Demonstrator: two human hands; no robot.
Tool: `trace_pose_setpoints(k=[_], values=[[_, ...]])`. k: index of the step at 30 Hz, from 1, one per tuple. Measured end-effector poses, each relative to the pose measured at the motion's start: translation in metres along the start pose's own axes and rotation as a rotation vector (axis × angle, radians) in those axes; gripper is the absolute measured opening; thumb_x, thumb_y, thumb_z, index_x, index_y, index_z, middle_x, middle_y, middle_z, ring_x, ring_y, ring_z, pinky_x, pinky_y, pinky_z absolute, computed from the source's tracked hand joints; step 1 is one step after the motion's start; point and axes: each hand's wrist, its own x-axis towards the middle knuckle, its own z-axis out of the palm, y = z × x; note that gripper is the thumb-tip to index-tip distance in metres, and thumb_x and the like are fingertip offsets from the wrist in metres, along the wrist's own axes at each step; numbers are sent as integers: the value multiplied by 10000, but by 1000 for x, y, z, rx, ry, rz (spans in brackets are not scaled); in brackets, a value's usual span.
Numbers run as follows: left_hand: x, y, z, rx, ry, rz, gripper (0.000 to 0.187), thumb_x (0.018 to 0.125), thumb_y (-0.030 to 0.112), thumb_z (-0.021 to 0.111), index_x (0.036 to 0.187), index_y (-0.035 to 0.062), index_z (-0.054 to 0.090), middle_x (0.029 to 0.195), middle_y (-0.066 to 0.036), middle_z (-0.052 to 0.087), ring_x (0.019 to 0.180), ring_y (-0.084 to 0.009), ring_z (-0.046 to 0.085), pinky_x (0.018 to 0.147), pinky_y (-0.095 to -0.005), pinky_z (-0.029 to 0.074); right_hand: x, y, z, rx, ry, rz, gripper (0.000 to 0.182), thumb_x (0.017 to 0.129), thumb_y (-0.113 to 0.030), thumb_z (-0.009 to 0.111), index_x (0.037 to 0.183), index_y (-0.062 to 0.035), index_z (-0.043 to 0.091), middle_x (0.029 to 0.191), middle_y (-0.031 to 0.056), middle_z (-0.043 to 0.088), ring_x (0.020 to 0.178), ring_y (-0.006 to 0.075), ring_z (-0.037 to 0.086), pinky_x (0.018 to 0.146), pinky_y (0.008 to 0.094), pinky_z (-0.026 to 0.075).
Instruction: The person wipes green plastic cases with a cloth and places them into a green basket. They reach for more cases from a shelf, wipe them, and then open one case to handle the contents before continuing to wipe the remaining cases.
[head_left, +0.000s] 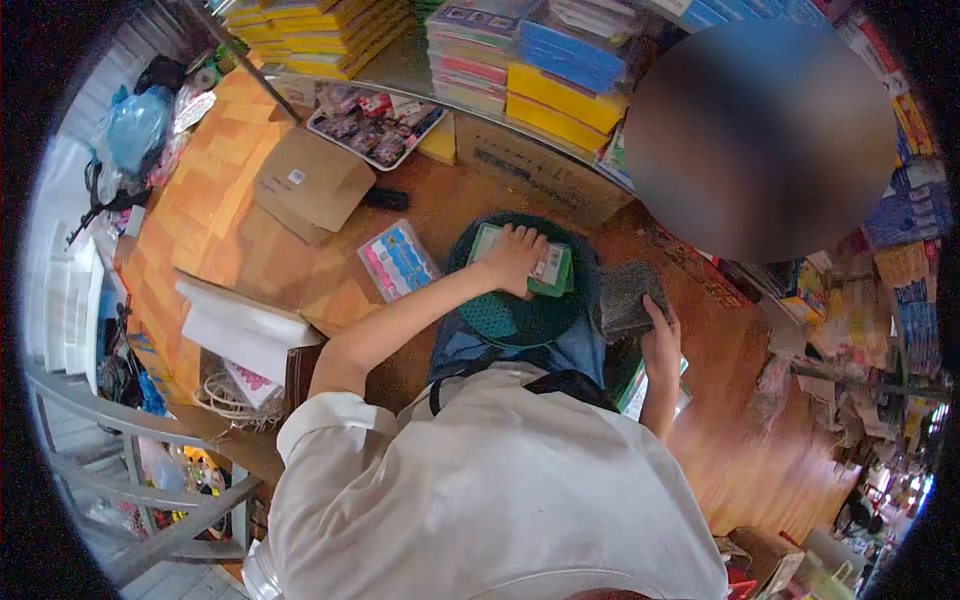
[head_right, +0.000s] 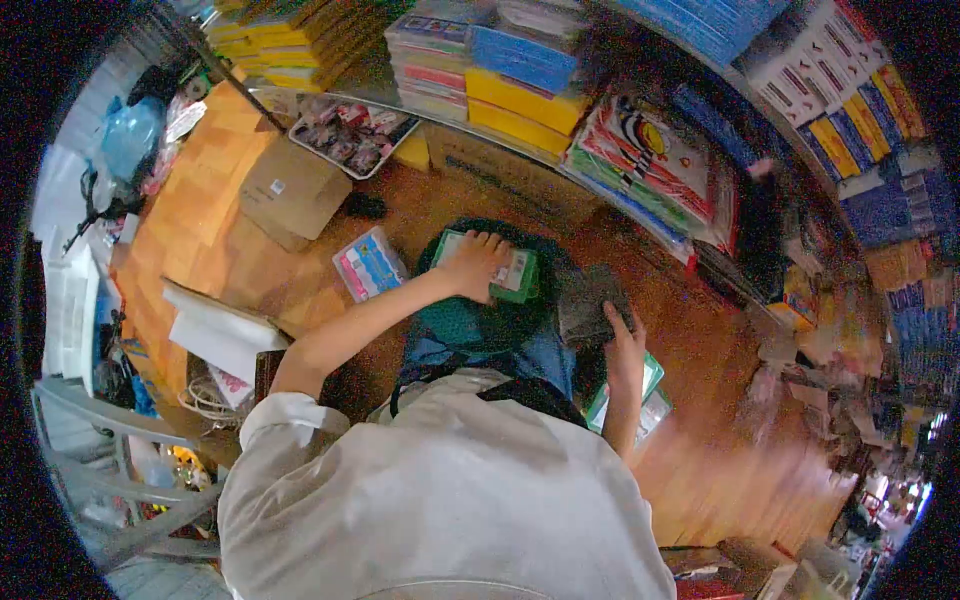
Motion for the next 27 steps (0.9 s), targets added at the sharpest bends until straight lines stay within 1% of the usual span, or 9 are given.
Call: trace_pose_setpoints(k=[3,8,10,13,16,19,22,24,27], values=[[2,-1,-1,-1,-50,22,1137,477,590,784,1340,-25,373,1203,-204,490,1139,-367,455,1008,-519,314,3,-2,-2,-21,1,-6,397,841,-120,666,1188,25,539,1123,104,611,1007,215,579,880,311,436],[-7,-2,-2,-103,329,63,1254,466,695,751,1402,-4,295,1297,-253,437,1233,-430,388,1021,-602,254,17,5,-11,-64,-100,-56,471,822,-134,669,1232,27,503,1135,100,599,976,209,577,856,296,443],[-9,-15,-37,-99,329,26,1054,598,605,749,1361,-6,356,1286,-261,459,1218,-418,426,1020,-567,299,22,15,-17,-253,-34,-108,416,832,-131,631,1207,14,526,1119,94,602,973,212,576,861,311,442],[-8,-62,-85,-291,880,-26,476,844,272,628,1185,-26,482,1114,-222,571,1066,-337,553,900,-432,443,22,10,-8,-258,-56,-22,370,819,-150,620,1150,6,566,1102,92,602,955,215,574,871,328,438],[-1,-138,-165,-364,1473,-274,326,802,83,600,1096,-27,510,954,-207,545,877,-336,550,785,-408,446,44,18,-18,-401,-157,-105,352,789,-89,624,1119,16,560,1079,89,596,961,205,561,868,320,437],[2,-238,-225,-90,1672,-354,346,787,89,626,1090,-9,491,963,-194,536,865,-327,533,782,-407,437,28,-2,18,-321,-92,-29,354,808,-100,584,1140,18,549,1116,97,578,990,209,545,878,323,430],[44,-374,-243,54,1374,-251,485,761,175,681,1160,-10,476,1093,-208,543,990,-348,536,846,-407,441,54,19,8,-259,33,46,341,823,-111,573,1142,8,554,1154,98,569,1038,214,532,901,328,421],[69,-411,-253,436,969,-61,589,712,292,742,1159,-19,515,1135,-213,575,1040,-362,557,867,-413,464,49,9,21,-275,-128,-1,329,831,-126,579,1138,-10,564,1178,103,561,1067,211,524,920,337,419],[73,-434,-238,404,976,-120,592,709,295,744,1157,-19,517,1133,-212,577,1039,-362,559,866,-413,465,60,11,33,-156,-17,154,343,840,-151,568,1155,-14,571,1172,108,563,1069,225,537,929,351,427]])
